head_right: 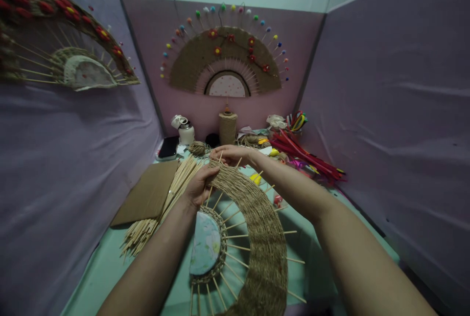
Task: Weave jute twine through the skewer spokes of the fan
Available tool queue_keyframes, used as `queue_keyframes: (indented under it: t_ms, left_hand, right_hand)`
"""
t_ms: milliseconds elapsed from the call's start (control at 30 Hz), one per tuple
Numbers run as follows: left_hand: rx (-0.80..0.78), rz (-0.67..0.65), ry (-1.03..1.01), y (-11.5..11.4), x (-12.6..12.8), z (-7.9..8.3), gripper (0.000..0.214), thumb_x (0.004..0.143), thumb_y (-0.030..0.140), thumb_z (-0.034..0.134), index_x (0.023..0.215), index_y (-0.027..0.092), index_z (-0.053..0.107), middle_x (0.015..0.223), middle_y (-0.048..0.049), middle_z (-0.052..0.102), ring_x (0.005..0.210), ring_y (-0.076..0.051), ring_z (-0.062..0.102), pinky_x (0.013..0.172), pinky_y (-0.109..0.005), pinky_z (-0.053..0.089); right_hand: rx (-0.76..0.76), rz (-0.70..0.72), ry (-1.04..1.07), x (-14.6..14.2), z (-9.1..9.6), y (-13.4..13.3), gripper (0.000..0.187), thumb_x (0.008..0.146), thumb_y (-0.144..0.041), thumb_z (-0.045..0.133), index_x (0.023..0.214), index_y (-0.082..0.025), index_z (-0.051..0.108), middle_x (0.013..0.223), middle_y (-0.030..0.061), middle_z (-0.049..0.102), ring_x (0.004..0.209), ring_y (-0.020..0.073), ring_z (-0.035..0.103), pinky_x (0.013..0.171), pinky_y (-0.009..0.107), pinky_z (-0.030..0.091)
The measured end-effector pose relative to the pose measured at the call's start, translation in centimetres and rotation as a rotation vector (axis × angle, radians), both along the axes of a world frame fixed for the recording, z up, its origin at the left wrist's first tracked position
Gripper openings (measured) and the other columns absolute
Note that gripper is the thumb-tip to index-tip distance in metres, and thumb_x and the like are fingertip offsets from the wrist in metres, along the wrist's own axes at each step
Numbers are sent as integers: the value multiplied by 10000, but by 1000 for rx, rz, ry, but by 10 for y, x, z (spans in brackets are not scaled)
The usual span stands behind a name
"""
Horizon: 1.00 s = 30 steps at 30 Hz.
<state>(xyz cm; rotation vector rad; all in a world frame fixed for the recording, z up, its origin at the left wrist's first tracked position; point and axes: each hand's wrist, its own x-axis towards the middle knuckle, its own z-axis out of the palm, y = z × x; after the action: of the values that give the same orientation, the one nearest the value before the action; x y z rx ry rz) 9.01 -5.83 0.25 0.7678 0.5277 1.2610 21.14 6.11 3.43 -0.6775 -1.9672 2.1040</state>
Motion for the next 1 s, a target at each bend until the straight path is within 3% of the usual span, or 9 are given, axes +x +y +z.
queue_keyframes:
  t_ms: [133,300,433,533,600,767,867,1000]
  left_hand:
    - [-19,15,41,-1,-1,3,251,666,162,688,904,107,629,804,-65,691,672,-134,635,650,-230,479]
    - [-5,22,56,0,-1,3,241,660,160,690,887,99,634,820,-80,695,719,-158,648,691,-247,480]
    - [-45,19,102,1,-2,2,221,659,180,695,858,104,637,789,-71,689,696,-143,637,664,-235,478]
    - [-108,-11,166,2,-4,2,258,713,338,671,845,120,632,747,-63,674,635,-140,620,608,-247,484]
    - [-109,40,205,3,-5,2,330,724,441,650,882,153,615,754,-47,665,593,-135,608,567,-254,482]
    - [-23,298,275,4,0,3,324,692,431,683,909,199,621,794,2,648,578,-86,577,526,-192,433]
    - [-7,343,232,5,4,3,262,654,364,716,800,157,647,732,-2,646,629,-98,579,586,-197,441]
    - [-61,366,189,5,5,3,200,608,268,732,741,138,658,710,-6,654,639,-102,572,594,-197,432]
  right_hand:
    - [11,-92,117,9,-1,-14,233,688,-286,697,841,-139,602,567,-73,499,445,14,389,410,120,297]
    - [50,-197,187,25,-7,-24,268,694,-299,702,896,-140,625,695,-23,589,584,56,502,540,167,386]
    - [298,-235,99,41,-8,-32,286,709,-329,688,930,-152,650,816,2,639,720,107,557,684,236,432]
    - [427,-214,59,51,-4,-39,259,744,-350,653,913,-155,669,863,15,654,796,135,578,771,274,428]
    - [440,-200,49,54,-2,-41,261,758,-362,638,916,-157,673,876,20,659,810,141,585,790,281,424]
    - [412,-213,39,55,-3,-44,300,767,-390,623,952,-160,673,893,25,665,790,135,585,766,275,427]
    - [426,-217,39,55,-6,-44,289,754,-386,637,927,-158,676,875,20,660,762,118,571,746,259,423]
    - [441,-257,1,64,-10,-39,325,753,-421,628,935,-154,666,738,-6,612,597,73,487,568,208,373]
